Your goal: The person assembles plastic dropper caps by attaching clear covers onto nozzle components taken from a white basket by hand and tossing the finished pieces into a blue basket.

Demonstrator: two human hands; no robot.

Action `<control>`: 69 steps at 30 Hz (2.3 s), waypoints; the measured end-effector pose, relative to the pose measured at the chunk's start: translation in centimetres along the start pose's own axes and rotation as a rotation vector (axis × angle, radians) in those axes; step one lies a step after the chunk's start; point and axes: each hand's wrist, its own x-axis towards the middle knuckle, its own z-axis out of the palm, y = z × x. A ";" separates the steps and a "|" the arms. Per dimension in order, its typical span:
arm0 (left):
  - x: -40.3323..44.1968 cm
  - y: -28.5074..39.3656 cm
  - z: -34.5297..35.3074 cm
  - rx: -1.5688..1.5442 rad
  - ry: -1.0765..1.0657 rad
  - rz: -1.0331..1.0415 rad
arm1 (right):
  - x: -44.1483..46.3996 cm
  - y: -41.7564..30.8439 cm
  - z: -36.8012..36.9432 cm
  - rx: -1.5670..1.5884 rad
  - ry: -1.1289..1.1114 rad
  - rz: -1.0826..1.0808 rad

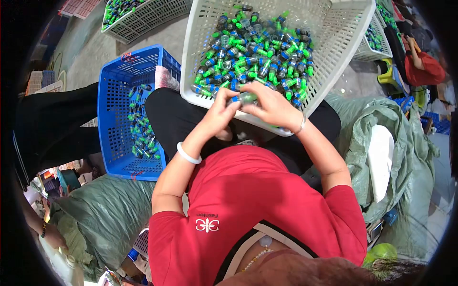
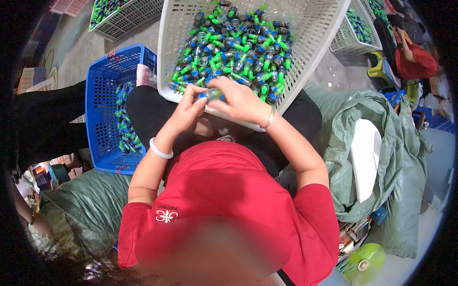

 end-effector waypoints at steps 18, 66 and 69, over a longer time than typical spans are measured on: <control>-3.0 -1.4 -5.5 0.501 0.506 0.018 | 5.0 4.0 4.1 -0.129 -0.125 0.056; 5.1 -0.9 -1.0 -0.542 0.040 -0.191 | 2.8 4.3 -1.3 0.538 0.120 0.157; 4.5 -0.2 -1.1 -0.372 -0.028 -0.126 | 3.4 2.4 -4.5 0.038 -0.101 0.078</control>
